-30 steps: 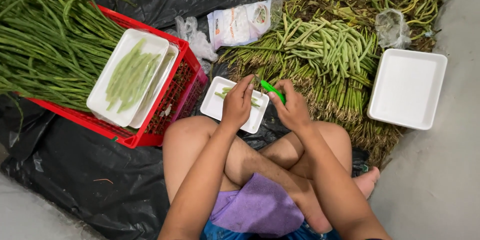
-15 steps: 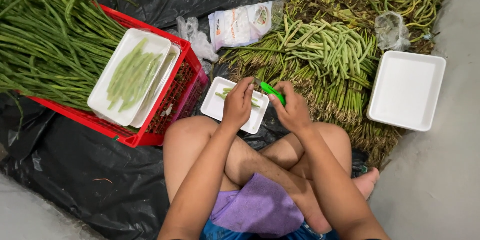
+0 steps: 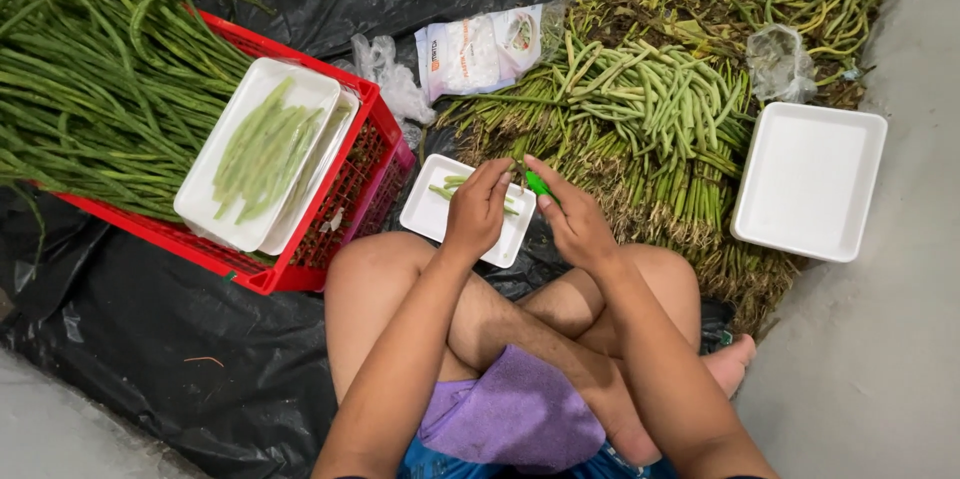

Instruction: Trimming the ends of long green beans using a small knife and sorting them into plastic trays.

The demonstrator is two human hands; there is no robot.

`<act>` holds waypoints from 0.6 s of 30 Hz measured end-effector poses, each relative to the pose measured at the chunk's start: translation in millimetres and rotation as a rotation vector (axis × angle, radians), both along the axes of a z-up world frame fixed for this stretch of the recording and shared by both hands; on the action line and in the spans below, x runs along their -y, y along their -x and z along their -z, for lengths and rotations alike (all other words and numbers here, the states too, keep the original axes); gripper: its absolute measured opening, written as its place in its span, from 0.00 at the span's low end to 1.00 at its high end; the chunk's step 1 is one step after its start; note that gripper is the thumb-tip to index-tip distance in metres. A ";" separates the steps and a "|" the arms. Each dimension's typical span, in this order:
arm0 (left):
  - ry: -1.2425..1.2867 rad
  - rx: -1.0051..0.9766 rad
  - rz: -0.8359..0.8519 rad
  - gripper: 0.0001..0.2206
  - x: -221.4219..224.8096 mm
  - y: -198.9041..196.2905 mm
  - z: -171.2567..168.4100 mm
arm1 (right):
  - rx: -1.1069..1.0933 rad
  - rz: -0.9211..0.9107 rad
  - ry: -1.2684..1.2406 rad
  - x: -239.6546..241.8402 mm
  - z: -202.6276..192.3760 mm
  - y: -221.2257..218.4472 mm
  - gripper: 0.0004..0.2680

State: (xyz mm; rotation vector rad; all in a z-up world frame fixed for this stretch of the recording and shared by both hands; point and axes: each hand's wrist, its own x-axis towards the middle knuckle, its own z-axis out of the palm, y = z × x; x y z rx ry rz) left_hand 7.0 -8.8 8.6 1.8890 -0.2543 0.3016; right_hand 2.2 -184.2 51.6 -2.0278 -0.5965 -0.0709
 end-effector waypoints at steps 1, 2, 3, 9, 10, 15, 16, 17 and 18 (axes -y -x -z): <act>0.000 0.001 0.001 0.15 -0.4 -0.2 0.7 | 0.001 0.001 0.000 0.0 0.7 -0.1 0.19; -0.002 0.002 -0.001 0.15 -0.7 -0.4 1.5 | 0.004 -0.007 -0.012 0.1 1.4 -0.2 0.19; -0.003 0.002 -0.003 0.15 -1.0 -0.6 2.3 | 0.007 -0.014 -0.025 0.2 2.1 -0.2 0.19; -0.025 0.075 -0.011 0.14 -2.4 -0.7 -2.4 | 0.001 -0.064 -0.103 6.6 21.0 -6.5 0.18; -0.025 0.074 -0.011 0.14 -2.9 -0.2 -3.9 | 0.001 -0.064 -0.103 5.8 20.3 -5.6 0.18; -0.106 0.139 -0.036 0.12 -4.3 0.3 -11.0 | -0.027 -0.064 -0.136 2.4 15.8 -4.3 0.18; -0.106 0.141 -0.037 0.12 -4.3 0.3 -11.6 | -0.025 -0.065 -0.136 2.0 16.3 -4.5 0.18; -0.122 0.177 -0.049 0.12 -4.1 0.6 -12.0 | -0.029 -0.078 -0.160 1.8 17.0 -4.2 0.18; -0.138 0.214 -0.061 0.11 -4.0 0.9 -12.3 | -0.032 -0.091 -0.184 1.5 17.8 -4.0 0.18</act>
